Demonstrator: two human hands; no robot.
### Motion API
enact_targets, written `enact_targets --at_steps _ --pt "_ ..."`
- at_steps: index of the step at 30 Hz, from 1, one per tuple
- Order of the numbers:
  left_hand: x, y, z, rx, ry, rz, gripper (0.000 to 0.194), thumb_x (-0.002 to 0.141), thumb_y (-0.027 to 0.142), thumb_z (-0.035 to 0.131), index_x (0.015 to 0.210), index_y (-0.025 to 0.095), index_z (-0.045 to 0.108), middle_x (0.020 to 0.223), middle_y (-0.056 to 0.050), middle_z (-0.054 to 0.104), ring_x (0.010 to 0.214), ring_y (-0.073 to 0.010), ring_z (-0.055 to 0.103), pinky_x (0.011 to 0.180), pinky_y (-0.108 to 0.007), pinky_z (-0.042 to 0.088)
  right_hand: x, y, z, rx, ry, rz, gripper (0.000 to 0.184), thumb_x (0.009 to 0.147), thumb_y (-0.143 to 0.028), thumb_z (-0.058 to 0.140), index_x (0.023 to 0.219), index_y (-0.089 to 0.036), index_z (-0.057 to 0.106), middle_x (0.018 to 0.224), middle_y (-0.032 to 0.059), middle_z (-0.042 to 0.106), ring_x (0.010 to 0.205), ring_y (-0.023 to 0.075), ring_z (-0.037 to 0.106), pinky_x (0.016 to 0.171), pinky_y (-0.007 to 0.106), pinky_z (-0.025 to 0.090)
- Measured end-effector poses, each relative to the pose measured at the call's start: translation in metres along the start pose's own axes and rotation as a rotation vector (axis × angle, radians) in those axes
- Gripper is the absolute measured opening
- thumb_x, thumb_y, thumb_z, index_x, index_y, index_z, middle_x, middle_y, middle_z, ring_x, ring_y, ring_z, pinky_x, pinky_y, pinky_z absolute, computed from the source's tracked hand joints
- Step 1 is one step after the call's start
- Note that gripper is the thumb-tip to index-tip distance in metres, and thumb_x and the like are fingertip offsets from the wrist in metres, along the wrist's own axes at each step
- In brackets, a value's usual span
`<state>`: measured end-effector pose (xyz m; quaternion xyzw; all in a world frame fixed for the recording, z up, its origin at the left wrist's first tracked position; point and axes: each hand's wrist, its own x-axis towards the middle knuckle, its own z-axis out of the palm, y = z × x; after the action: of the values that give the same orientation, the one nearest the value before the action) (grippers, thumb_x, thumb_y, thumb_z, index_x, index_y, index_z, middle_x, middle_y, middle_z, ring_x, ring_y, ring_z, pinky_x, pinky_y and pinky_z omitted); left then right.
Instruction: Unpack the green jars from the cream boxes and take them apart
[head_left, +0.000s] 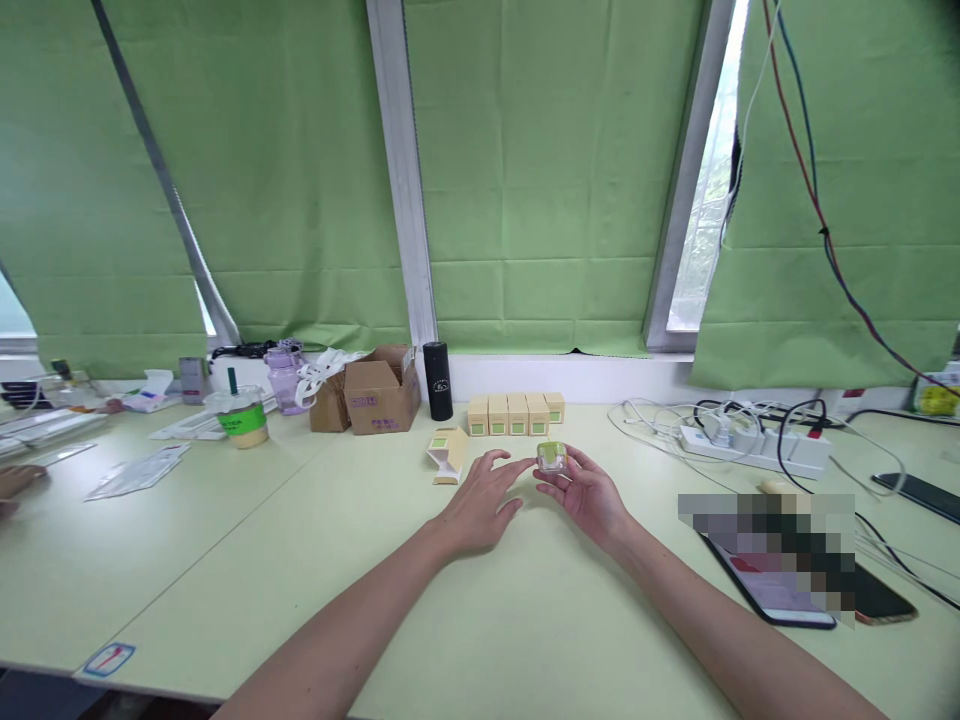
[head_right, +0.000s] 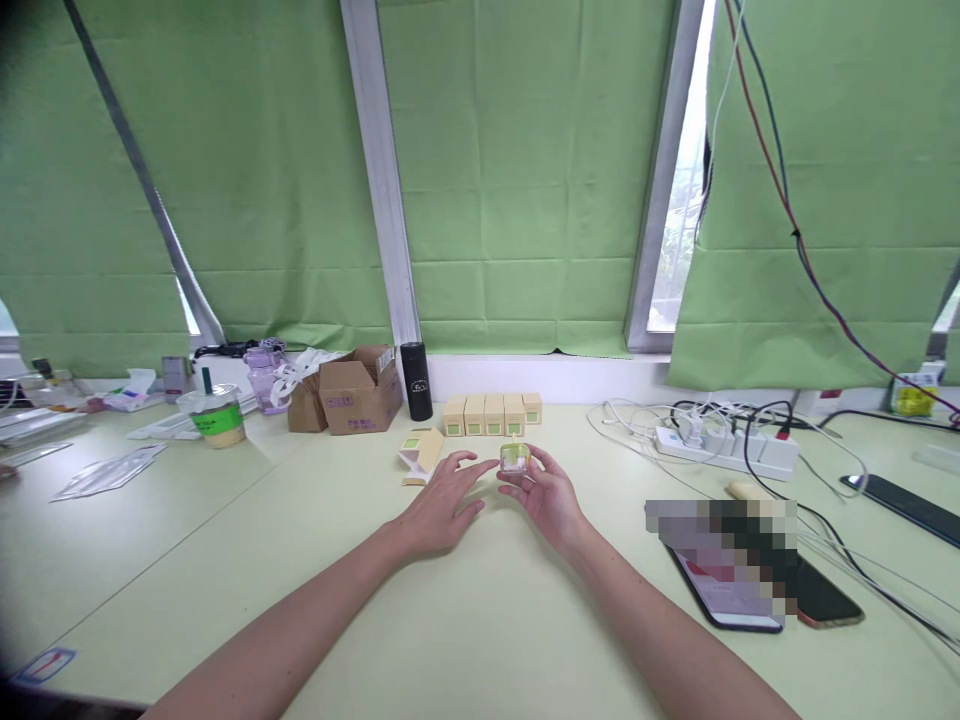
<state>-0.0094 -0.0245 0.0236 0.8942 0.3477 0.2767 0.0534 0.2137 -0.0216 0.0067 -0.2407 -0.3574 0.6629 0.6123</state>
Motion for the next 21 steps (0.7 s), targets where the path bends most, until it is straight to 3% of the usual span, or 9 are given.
enact_targets --at_steps 5,10,16,21 --pt "0.000 -0.004 0.002 -0.002 0.046 -0.060 0.053 0.097 0.021 0.055 0.149 0.028 0.047 0.141 -0.012 0.054 0.140 -0.0304 0.044 0.113 -0.051 0.043 -0.001 -0.002 0.003 0.029 0.012 -0.032 0.046 0.073 -0.032 0.090 0.110 -0.026 0.063 0.100 0.0055 0.079 0.093 0.0303 0.077 0.088 0.048 0.060" --pt "0.002 -0.008 0.005 -0.112 0.121 -0.119 0.042 0.099 0.025 0.053 0.141 0.028 0.057 0.133 -0.011 0.060 0.140 -0.0288 0.047 0.112 -0.048 0.046 0.000 0.001 0.002 -0.042 0.067 -0.132 0.052 0.071 -0.035 0.092 0.114 -0.026 0.063 0.097 0.0031 0.076 0.089 0.0240 0.073 0.080 0.041 0.060" --pt "0.016 -0.011 0.015 -0.420 0.259 -0.305 0.031 0.098 0.031 0.057 0.126 0.025 0.068 0.131 -0.012 0.063 0.116 -0.0233 0.067 0.108 -0.044 0.050 -0.001 0.003 0.005 -0.246 0.156 -0.267 0.063 0.069 -0.042 0.091 0.120 -0.028 0.058 0.109 0.0037 0.068 0.095 0.0236 0.069 0.080 0.042 0.061" --pt "0.036 -0.006 0.016 -0.713 0.279 -0.425 0.034 0.092 0.042 0.067 0.117 0.019 0.073 0.115 -0.014 0.077 0.115 -0.0288 0.070 0.100 -0.043 0.054 -0.001 0.005 0.009 -0.430 0.202 -0.383 0.071 0.063 -0.039 0.092 0.123 -0.028 0.054 0.118 0.0057 0.064 0.102 0.0244 0.065 0.085 0.043 0.060"
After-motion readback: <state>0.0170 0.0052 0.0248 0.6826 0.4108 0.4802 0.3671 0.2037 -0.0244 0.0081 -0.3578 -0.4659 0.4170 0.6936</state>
